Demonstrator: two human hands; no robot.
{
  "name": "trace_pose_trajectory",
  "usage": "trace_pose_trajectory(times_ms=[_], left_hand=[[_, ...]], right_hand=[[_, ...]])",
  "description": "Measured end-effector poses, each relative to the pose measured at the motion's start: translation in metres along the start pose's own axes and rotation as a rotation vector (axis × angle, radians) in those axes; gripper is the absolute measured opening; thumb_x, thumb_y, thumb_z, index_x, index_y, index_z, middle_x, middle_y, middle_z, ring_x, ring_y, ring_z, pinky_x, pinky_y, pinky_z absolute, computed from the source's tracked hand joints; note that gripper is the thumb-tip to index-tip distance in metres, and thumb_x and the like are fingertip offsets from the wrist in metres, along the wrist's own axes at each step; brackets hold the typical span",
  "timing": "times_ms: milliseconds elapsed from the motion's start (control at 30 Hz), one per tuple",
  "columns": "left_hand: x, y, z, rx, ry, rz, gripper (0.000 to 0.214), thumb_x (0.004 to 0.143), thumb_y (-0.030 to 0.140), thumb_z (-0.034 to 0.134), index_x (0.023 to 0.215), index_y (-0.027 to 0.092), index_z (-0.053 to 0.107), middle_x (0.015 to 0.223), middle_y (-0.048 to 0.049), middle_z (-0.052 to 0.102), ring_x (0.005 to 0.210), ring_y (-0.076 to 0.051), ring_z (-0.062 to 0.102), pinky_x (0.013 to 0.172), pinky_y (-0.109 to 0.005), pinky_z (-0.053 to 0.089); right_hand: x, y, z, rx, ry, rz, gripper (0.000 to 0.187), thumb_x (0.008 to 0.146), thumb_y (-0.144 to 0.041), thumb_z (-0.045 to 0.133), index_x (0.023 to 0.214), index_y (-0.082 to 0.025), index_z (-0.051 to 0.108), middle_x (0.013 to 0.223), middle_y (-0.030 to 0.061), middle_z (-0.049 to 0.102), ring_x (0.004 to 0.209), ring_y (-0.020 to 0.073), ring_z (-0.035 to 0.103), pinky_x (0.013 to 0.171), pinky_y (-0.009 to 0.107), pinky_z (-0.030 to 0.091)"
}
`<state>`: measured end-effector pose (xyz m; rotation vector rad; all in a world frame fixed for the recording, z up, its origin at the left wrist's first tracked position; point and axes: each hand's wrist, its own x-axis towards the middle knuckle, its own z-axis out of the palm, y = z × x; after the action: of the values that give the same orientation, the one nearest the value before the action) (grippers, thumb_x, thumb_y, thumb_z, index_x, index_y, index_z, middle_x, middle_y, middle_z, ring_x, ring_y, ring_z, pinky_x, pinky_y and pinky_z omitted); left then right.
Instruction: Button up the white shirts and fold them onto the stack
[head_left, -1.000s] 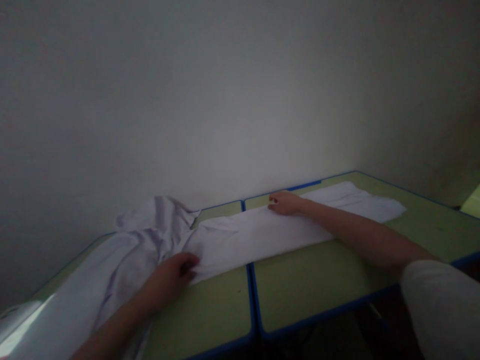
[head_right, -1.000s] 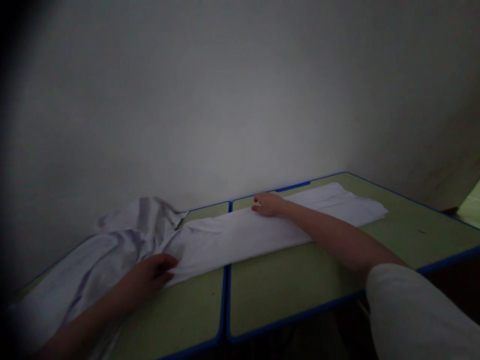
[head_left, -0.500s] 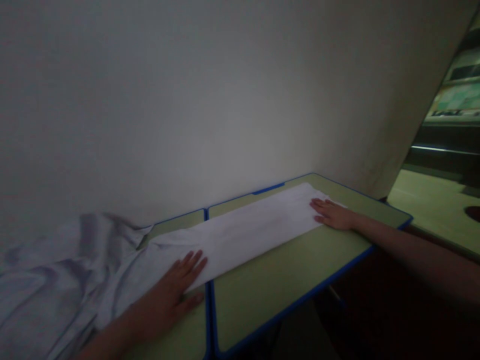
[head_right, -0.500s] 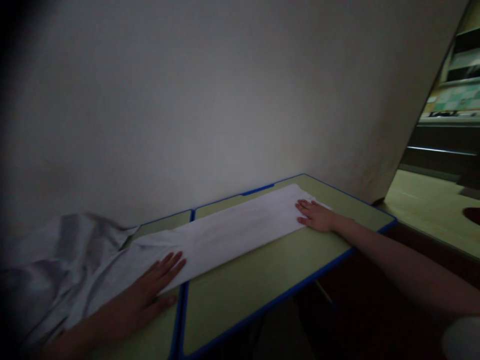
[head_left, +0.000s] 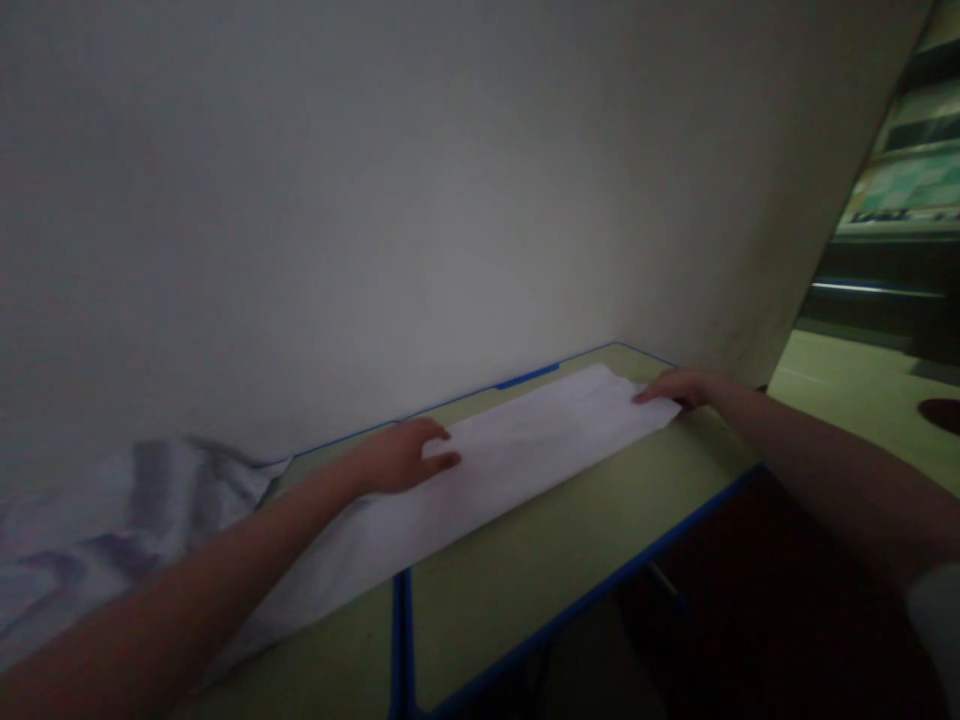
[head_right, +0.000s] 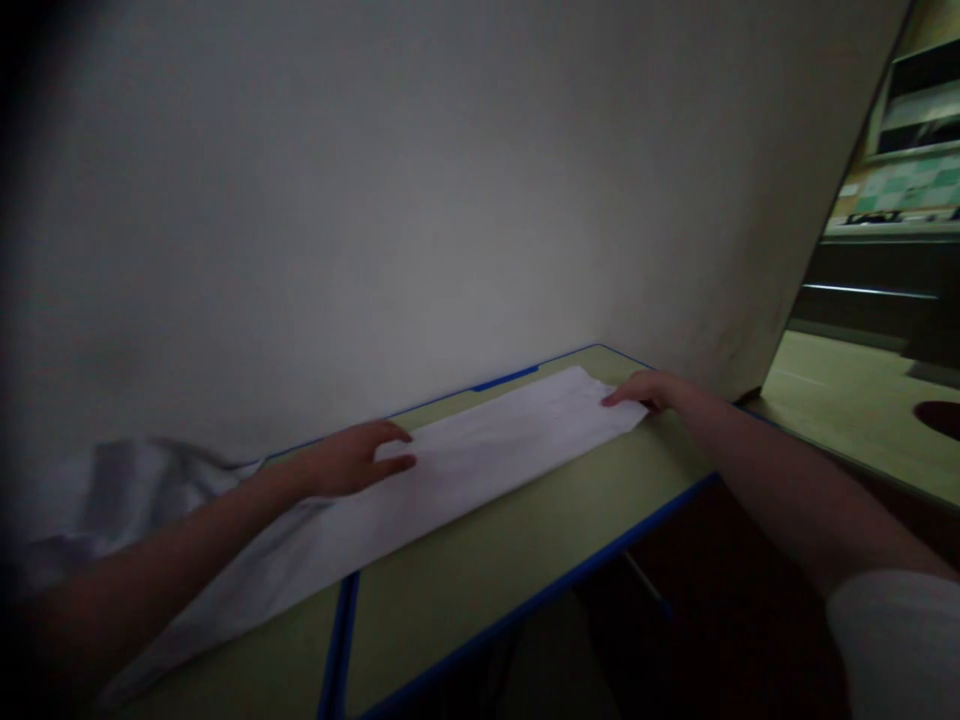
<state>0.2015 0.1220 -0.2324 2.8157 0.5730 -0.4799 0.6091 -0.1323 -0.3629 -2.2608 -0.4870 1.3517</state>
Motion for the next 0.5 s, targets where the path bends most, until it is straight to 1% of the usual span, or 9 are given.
trace_pose_trajectory(times_ms=[67,100,167,233,300,367,433,500], left_hand=[[0.068,0.016,0.001,-0.055,-0.012,0.029,0.062,0.077,0.061,0.043,0.116,0.015,0.057,0.122,-0.0123,0.056,0.109,-0.025,0.052,0.093,-0.033,0.038],[0.101,0.025,0.005,-0.091,-0.028,0.028,0.061,0.076,0.059,0.046,0.115,0.013,0.057,0.120,-0.0131,0.057,0.107,-0.025,0.053,0.091,-0.031,0.039],[0.162,0.048,0.018,-0.190,-0.033,0.014,0.055,0.077,0.053,0.049,0.114,0.012,0.057,0.114,-0.0139,0.060,0.102,-0.024,0.056,0.086,-0.030,0.040],[0.214,0.075,0.033,-0.221,-0.023,0.015,0.054,0.080,0.048,0.049,0.117,0.009,0.053,0.114,-0.0156,0.059,0.101,-0.023,0.056,0.084,-0.029,0.040],[0.256,0.103,0.048,-0.246,-0.009,0.031,0.056,0.082,0.043,0.048,0.124,0.005,0.046,0.119,-0.0182,0.055,0.104,-0.022,0.055,0.085,-0.027,0.039],[0.291,0.129,0.058,-0.269,0.004,0.051,0.057,0.082,0.039,0.052,0.125,0.003,0.043,0.122,-0.0198,0.052,0.107,-0.023,0.053,0.087,-0.027,0.039],[0.320,0.151,0.065,-0.288,0.013,0.075,0.050,0.082,0.036,0.054,0.121,0.005,0.048,0.120,-0.0168,0.053,0.106,-0.023,0.053,0.088,-0.030,0.040],[0.344,0.169,0.067,-0.305,0.027,0.122,0.039,0.084,0.035,0.052,0.114,0.009,0.052,0.114,-0.0114,0.055,0.101,-0.022,0.055,0.086,-0.035,0.044]], right_hand=[[-0.002,-0.009,0.007,0.044,-0.062,0.064,0.033,0.057,-0.028,0.075,0.081,-0.012,0.060,0.078,0.0086,0.063,0.070,0.0166,0.061,0.062,0.027,0.051],[-0.002,-0.013,0.010,0.041,-0.064,0.076,0.032,0.056,-0.025,0.076,0.081,-0.012,0.060,0.078,0.0084,0.063,0.071,0.0166,0.061,0.063,0.027,0.051],[0.000,-0.016,0.013,0.019,-0.073,0.070,0.033,0.056,-0.022,0.075,0.083,-0.011,0.061,0.079,0.0091,0.064,0.074,0.0178,0.061,0.065,0.028,0.051],[0.004,-0.016,0.013,-0.003,-0.071,0.051,0.034,0.056,-0.022,0.075,0.086,-0.011,0.062,0.080,0.0099,0.064,0.078,0.0190,0.062,0.066,0.028,0.050],[0.006,-0.014,0.010,-0.015,-0.042,0.012,0.034,0.057,-0.022,0.074,0.087,-0.011,0.063,0.082,0.0104,0.065,0.078,0.0191,0.062,0.065,0.027,0.050],[0.007,-0.010,0.005,0.008,-0.056,-0.045,0.032,0.059,-0.021,0.072,0.088,-0.011,0.063,0.085,0.0103,0.066,0.078,0.0182,0.062,0.065,0.025,0.050],[0.006,-0.005,0.001,0.056,-0.115,-0.099,0.032,0.060,-0.019,0.070,0.090,-0.012,0.063,0.088,0.0099,0.066,0.078,0.0173,0.063,0.065,0.023,0.050],[0.008,0.002,-0.006,0.096,-0.168,-0.112,0.033,0.058,-0.017,0.070,0.091,-0.013,0.063,0.089,0.0094,0.067,0.079,0.0170,0.063,0.065,0.023,0.050]])
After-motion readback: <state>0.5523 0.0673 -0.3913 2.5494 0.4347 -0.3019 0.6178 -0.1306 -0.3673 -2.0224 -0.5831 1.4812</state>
